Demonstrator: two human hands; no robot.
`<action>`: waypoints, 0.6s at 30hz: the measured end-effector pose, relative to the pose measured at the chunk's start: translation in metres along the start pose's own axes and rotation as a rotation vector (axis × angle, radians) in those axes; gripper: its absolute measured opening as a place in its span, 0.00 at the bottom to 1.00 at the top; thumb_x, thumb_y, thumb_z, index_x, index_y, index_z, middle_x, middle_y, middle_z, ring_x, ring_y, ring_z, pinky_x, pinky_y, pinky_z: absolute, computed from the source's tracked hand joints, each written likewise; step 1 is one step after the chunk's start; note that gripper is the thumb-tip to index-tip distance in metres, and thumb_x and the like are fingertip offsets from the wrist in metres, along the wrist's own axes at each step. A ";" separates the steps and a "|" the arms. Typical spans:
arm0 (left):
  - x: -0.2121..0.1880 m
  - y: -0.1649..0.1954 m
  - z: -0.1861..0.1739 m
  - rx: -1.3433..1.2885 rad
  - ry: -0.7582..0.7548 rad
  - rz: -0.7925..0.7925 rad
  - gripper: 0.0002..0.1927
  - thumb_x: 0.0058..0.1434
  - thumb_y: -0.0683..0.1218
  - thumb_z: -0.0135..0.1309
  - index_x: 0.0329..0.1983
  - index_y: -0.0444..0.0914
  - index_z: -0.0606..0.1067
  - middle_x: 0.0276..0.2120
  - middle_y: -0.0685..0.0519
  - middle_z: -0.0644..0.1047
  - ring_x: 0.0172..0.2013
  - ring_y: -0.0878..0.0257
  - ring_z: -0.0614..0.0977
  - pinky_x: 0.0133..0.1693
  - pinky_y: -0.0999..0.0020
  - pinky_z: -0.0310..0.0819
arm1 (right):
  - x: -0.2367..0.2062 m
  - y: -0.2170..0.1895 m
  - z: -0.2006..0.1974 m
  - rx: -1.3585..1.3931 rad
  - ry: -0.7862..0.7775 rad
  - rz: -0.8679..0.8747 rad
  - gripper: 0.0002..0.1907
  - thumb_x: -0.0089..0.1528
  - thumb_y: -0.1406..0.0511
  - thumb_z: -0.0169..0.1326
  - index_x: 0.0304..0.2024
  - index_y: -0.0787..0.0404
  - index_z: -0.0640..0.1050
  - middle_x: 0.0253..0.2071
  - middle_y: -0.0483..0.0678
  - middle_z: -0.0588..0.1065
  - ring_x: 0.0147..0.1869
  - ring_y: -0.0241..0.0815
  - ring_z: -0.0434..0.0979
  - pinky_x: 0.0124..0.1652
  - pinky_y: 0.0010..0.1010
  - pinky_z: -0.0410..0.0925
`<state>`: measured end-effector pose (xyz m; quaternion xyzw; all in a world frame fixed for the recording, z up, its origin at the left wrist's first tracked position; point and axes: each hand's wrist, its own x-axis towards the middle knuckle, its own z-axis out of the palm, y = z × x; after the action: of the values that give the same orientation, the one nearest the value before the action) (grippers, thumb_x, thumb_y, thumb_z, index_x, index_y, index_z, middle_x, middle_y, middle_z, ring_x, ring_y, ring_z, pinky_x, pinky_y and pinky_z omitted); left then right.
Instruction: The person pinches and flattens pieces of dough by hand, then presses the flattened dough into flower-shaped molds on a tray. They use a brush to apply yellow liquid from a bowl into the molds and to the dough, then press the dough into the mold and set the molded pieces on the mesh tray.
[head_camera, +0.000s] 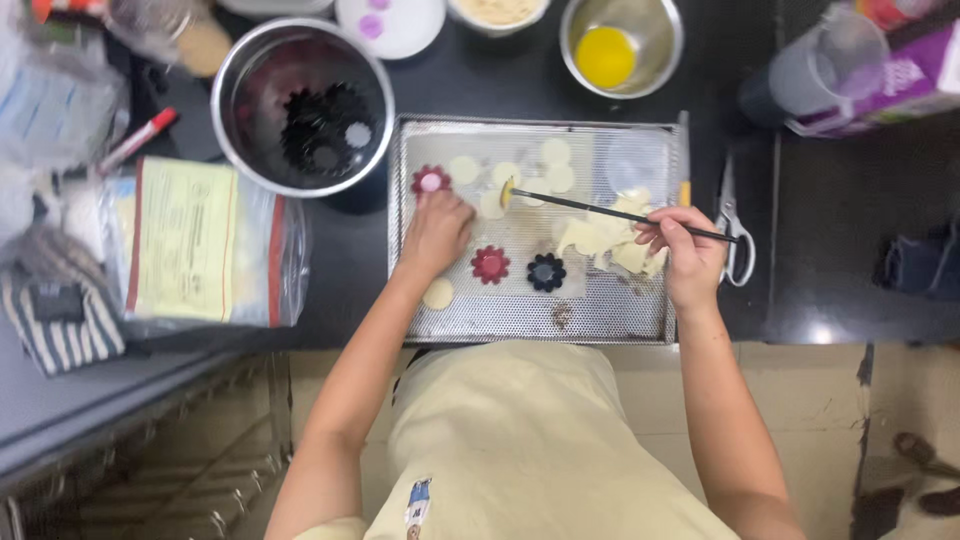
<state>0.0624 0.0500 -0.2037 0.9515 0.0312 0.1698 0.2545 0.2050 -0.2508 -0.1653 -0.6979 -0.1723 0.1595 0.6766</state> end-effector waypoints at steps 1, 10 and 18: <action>-0.001 0.000 0.000 0.003 0.049 -0.078 0.04 0.53 0.41 0.58 0.30 0.36 0.77 0.32 0.46 0.77 0.41 0.48 0.78 0.47 0.51 0.70 | 0.001 0.000 0.004 -0.021 -0.033 -0.022 0.08 0.70 0.70 0.48 0.45 0.69 0.77 0.40 0.54 0.79 0.39 0.39 0.80 0.38 0.25 0.70; 0.019 0.007 0.031 0.050 -0.050 -0.519 0.12 0.57 0.50 0.62 0.27 0.36 0.78 0.26 0.44 0.80 0.29 0.47 0.82 0.33 0.51 0.75 | 0.003 -0.009 0.038 -0.178 -0.143 0.002 0.08 0.70 0.70 0.49 0.44 0.68 0.78 0.41 0.50 0.79 0.42 0.34 0.79 0.41 0.23 0.69; 0.021 0.007 0.028 -0.026 -0.054 -0.575 0.11 0.56 0.50 0.64 0.28 0.38 0.78 0.27 0.47 0.81 0.30 0.48 0.82 0.34 0.52 0.75 | 0.005 -0.028 0.023 -0.262 0.046 -0.080 0.10 0.73 0.67 0.51 0.44 0.69 0.79 0.37 0.52 0.81 0.38 0.36 0.81 0.38 0.21 0.70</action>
<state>0.0915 0.0338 -0.2167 0.9045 0.2908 0.0654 0.3050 0.1980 -0.2274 -0.1385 -0.7763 -0.2040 0.0923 0.5893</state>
